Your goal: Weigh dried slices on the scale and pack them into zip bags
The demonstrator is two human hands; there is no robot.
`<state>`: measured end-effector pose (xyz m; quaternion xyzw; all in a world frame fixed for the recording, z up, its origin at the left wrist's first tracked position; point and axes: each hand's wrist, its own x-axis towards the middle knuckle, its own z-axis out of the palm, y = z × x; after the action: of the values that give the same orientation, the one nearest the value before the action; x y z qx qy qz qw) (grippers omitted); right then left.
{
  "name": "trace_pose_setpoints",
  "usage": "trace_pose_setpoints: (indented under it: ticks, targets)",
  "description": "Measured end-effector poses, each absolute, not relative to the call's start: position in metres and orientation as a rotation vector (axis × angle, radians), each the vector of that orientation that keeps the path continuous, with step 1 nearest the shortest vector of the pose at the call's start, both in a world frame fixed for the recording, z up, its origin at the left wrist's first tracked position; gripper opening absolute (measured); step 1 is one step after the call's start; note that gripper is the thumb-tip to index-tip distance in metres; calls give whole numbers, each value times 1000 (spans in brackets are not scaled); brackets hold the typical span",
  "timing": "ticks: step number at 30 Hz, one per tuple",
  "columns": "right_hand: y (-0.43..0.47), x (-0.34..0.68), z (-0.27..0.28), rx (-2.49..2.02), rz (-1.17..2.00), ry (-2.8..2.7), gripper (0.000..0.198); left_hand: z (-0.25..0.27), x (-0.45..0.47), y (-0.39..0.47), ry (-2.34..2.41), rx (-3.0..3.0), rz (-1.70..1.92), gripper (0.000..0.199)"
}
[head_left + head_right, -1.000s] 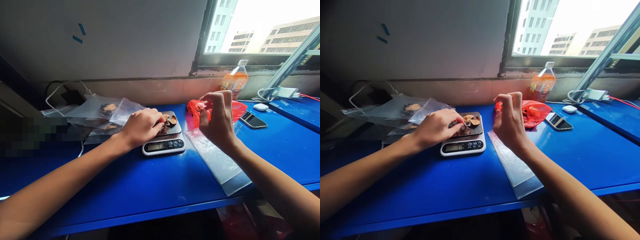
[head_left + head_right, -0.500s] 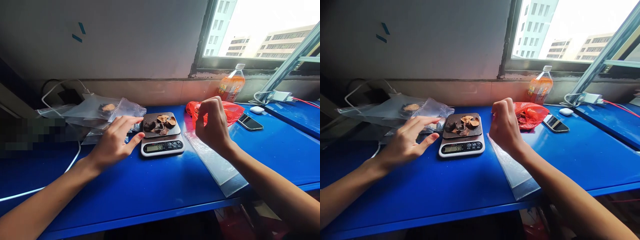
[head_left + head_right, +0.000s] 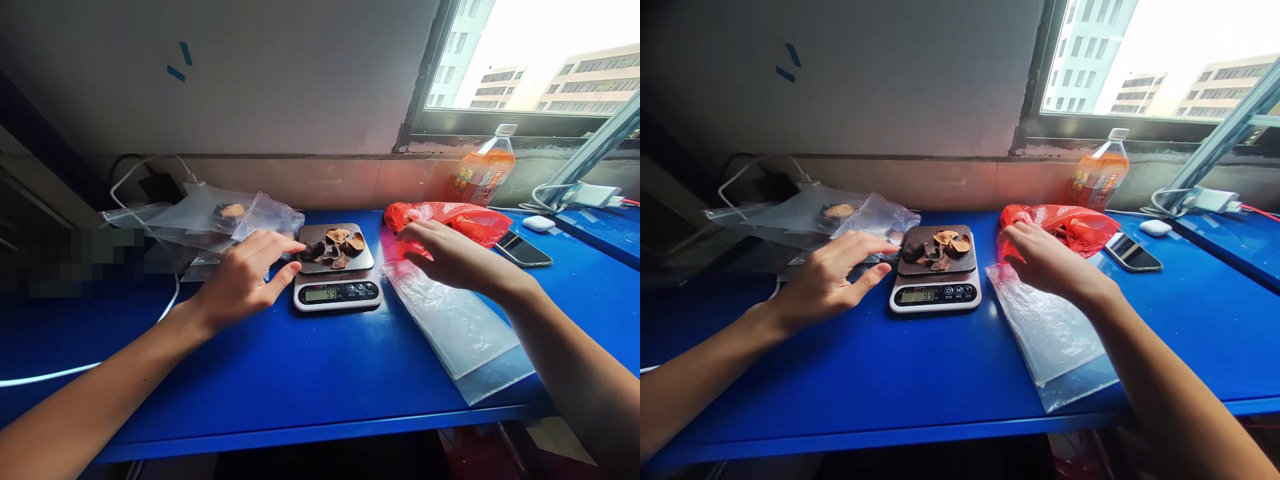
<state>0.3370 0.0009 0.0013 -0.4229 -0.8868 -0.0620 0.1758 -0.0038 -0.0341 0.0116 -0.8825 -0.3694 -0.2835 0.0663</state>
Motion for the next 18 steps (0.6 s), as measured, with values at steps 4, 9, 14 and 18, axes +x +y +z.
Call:
trace_pose_setpoints:
  ticks: [4, 9, 14, 18]
  targets:
    - [10, 356, -6, -1357, 129, -2787, 15, 12, -4, -34, -1096, -2709, -790, 26]
    - [13, 350, -7, -1398, 39, -2750, 15, 11, -4, -34, -1049, -2727, -788, 24]
    - [13, 344, -9, -1356, 50, -2754, 12, 11, -4, -34, -1015, -2743, -776, 23]
    - [15, 343, -14, -1321, -41, -2710, 10, 13, -3, -34, -1030, -2743, -789, 23]
